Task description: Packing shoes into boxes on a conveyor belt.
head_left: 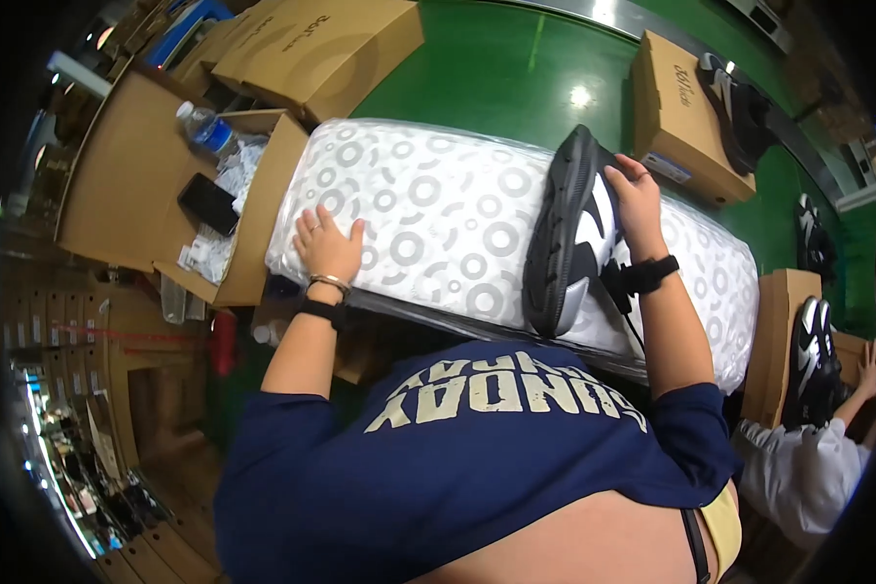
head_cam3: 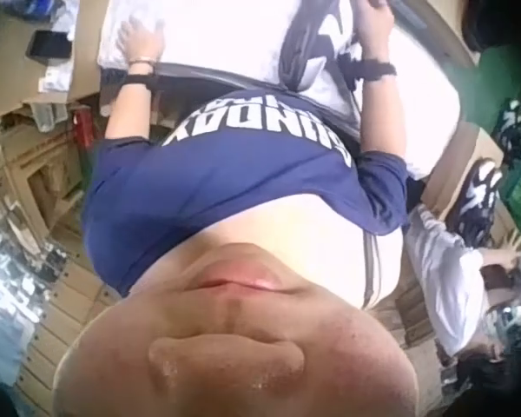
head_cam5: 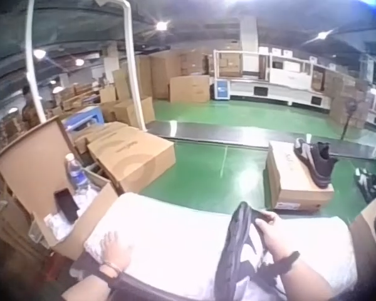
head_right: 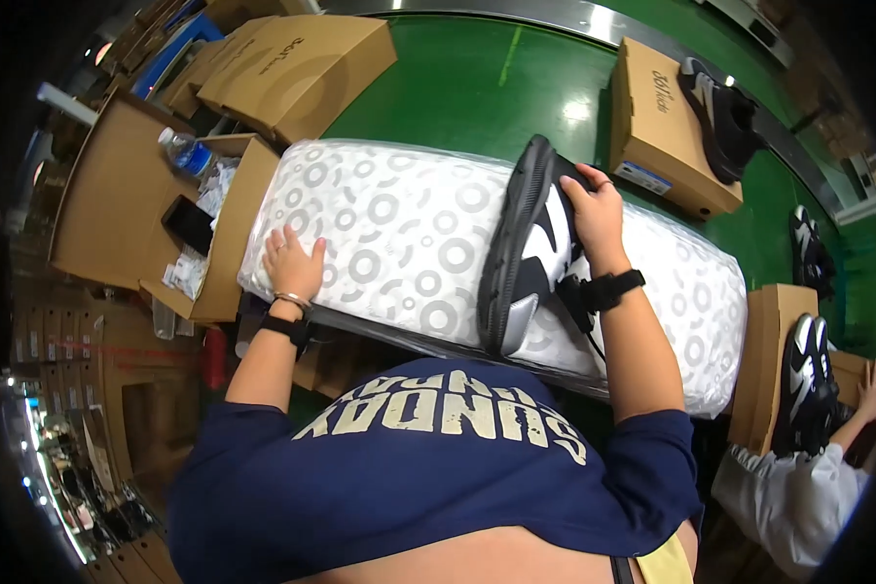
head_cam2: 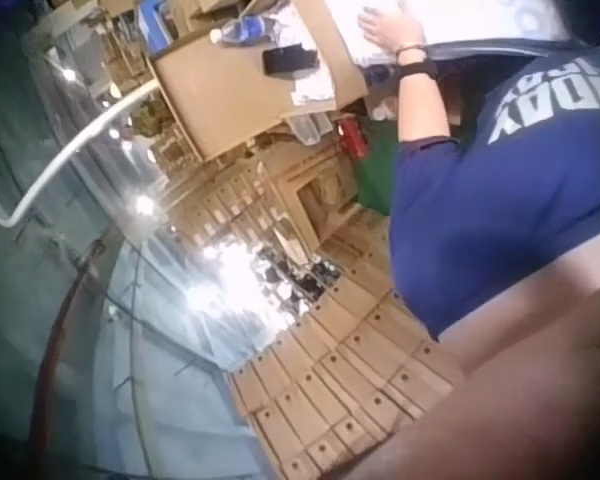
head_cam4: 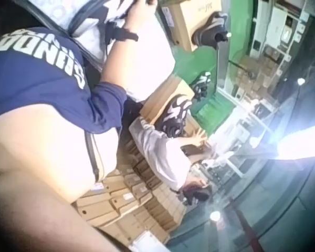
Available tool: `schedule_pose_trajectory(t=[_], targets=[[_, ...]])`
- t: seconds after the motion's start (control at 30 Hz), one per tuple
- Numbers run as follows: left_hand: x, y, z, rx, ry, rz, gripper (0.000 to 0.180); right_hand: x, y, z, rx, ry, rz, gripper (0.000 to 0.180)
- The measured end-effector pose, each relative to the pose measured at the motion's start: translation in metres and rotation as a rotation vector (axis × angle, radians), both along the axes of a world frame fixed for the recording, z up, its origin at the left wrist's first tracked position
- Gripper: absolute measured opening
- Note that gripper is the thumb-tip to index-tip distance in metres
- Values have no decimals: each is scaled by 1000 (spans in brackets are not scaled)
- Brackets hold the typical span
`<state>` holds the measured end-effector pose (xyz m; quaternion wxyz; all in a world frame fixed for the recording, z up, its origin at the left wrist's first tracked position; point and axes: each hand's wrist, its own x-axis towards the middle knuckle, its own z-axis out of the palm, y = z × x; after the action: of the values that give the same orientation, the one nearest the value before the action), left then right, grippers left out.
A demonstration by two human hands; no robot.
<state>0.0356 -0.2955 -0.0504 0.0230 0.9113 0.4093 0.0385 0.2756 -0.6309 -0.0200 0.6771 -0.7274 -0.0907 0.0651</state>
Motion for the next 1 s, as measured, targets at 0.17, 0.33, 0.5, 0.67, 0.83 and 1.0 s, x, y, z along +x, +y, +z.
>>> schedule_pose_trajectory(t=[0.17, 0.33, 0.5, 0.67, 0.83, 1.0], targets=[[4, 3, 2, 124, 2, -85, 67, -1, -2, -1, 14, -52, -29, 36], [12, 5, 4, 142, -59, -170, 59, -5, 2, 12, -226, -62, -70, 37], [23, 26, 50, -173, -350, -293, 41, -14, -8, 50, -755, -735, -201, 37], [4, 61, 36, -68, -224, -39, 22, -32, -6, 72, -516, -698, -19, 32], [-23, 34, 22, 196, -91, 51, 19, -40, -20, 44, -526, -586, 20, 29], [-26, 38, 12, 227, -148, 73, 14, -41, -20, 30, -560, -494, -15, 29]])
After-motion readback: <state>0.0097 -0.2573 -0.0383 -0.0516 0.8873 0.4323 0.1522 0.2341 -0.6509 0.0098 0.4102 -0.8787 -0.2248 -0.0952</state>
